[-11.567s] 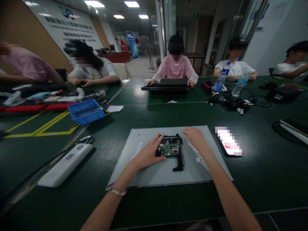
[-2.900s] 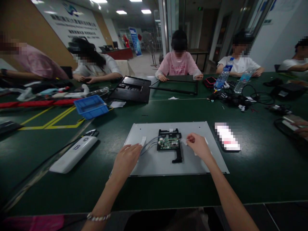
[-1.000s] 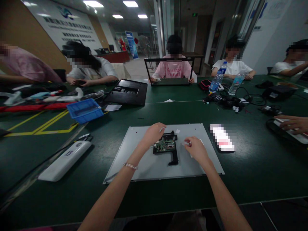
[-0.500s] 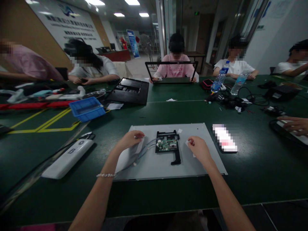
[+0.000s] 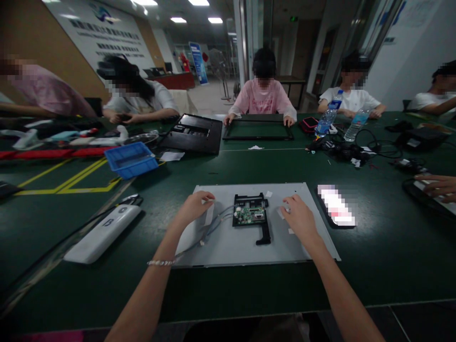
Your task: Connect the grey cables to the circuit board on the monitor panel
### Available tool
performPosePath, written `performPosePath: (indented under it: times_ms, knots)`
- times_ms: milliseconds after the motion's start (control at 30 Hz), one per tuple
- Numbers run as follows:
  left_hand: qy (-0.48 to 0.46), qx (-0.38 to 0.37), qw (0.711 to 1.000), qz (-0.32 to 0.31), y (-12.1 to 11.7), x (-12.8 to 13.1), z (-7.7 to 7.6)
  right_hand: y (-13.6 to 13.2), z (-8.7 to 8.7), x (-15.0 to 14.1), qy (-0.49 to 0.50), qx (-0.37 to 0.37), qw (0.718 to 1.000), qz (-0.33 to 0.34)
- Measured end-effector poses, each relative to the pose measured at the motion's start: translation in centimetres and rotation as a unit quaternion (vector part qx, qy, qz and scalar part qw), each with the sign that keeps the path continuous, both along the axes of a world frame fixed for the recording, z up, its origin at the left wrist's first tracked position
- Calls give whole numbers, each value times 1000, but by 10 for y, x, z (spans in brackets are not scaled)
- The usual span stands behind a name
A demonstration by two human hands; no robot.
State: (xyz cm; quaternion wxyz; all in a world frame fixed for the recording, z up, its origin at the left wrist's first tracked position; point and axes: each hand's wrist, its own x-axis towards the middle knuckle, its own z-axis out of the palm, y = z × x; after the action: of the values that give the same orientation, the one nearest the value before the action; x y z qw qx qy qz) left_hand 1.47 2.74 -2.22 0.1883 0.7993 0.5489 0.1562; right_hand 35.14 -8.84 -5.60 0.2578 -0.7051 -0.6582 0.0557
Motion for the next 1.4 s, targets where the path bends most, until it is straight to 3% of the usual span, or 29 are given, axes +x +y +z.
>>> performPosePath:
  times_ms: [67, 167, 267, 367, 633, 767, 867, 1233, 1400]
  knots:
    - [-3, 51, 999, 1, -9, 13, 5, 10, 4, -1, -9, 5, 999, 37]
    - [-24, 100, 993, -54, -28, 39, 11, 29, 9, -7, -39, -7, 996, 82]
    - [-17, 68, 991, -117, -48, 60, 8, 46, 12, -16, -76, -21, 991, 108]
    - [7, 25, 991, -128, -59, 69, -1, 55, 13, -24, -108, -26, 986, 121]
    - [-8, -1, 991, -135, -57, 70, -15, 60, 15, -24, -109, -6, 991, 78]
    - [-22, -1, 990, -137, -57, 70, -15, 68, 20, -31, -41, 35, 989, 139]
    - [-24, 3, 990, -142, -58, 70, -15, 72, 20, -40, -38, 14, 981, 187]
    - [-48, 0, 989, -142, -57, 68, -17, 75, 6, -42, 7, 12, 976, 218]
    - [-56, -6, 987, -148, -57, 68, -17, 79, 5, -43, 16, 7, 980, 201]
